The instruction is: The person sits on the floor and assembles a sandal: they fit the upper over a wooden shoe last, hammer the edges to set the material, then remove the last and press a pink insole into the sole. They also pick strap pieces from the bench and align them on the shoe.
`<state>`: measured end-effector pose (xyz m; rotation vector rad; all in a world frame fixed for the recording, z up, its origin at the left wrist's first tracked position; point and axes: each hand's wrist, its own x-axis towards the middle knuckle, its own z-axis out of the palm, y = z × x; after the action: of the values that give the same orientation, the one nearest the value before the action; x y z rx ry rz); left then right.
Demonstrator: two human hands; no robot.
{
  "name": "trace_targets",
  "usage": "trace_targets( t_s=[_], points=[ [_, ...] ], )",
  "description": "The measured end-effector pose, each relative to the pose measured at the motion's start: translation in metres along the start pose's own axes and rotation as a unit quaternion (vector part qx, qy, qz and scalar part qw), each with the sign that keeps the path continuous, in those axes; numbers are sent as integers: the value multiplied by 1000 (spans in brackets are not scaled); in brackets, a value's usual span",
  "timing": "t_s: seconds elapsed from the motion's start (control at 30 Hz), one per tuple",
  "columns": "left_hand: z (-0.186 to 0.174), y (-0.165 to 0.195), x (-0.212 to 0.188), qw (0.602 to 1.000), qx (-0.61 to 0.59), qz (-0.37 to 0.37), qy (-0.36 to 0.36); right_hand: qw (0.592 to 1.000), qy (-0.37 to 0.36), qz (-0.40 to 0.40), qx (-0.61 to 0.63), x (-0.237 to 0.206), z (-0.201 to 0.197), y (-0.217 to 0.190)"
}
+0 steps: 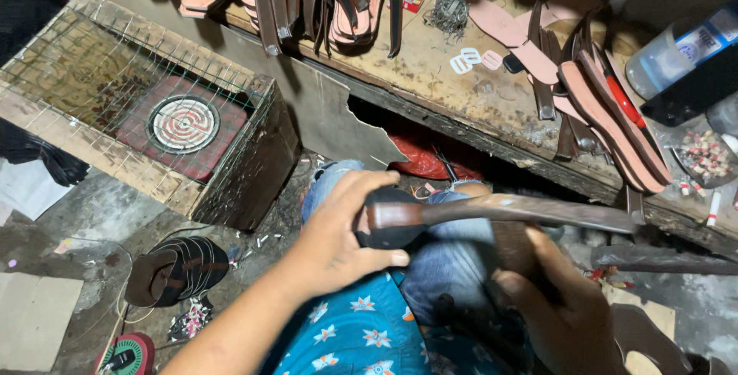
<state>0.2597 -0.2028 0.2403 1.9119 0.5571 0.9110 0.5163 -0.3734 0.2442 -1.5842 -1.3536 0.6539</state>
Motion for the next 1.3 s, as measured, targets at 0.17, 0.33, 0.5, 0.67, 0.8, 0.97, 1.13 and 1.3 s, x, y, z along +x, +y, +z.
trace_targets(
  t_s=[0.17, 0.33, 0.5, 0.67, 0.8, 0.97, 1.13, 1.3],
  points=[
    [-30, -21, 2, 910, -387, -122, -82, 955, -14, 158, 251, 20, 20, -1],
    [-8, -53, -2, 859, -483, -166, -39, 935, -52, 275, 216, 12, 66, 3],
    [-11, -70, 2, 855, -480, -197, -16, 962, -16, 159, 219, 7, 74, 5],
    [-6, -68, 6, 833, -500, -235, -7, 991, 19, 43, 126, 13, 77, 7],
    [-3, -70, 6, 862, -458, -216, 10, 986, 13, 76, 145, 13, 82, 7],
    [2, -67, 4, 815, -510, -273, -1, 981, -41, 130, 140, 22, 76, 6],
    [4, -61, 0, 788, -562, -248, -43, 954, 18, 156, 256, 38, 64, 5],
    [1, -55, -3, 860, -464, -185, -105, 930, 49, 197, 308, 33, 68, 12]
  ],
)
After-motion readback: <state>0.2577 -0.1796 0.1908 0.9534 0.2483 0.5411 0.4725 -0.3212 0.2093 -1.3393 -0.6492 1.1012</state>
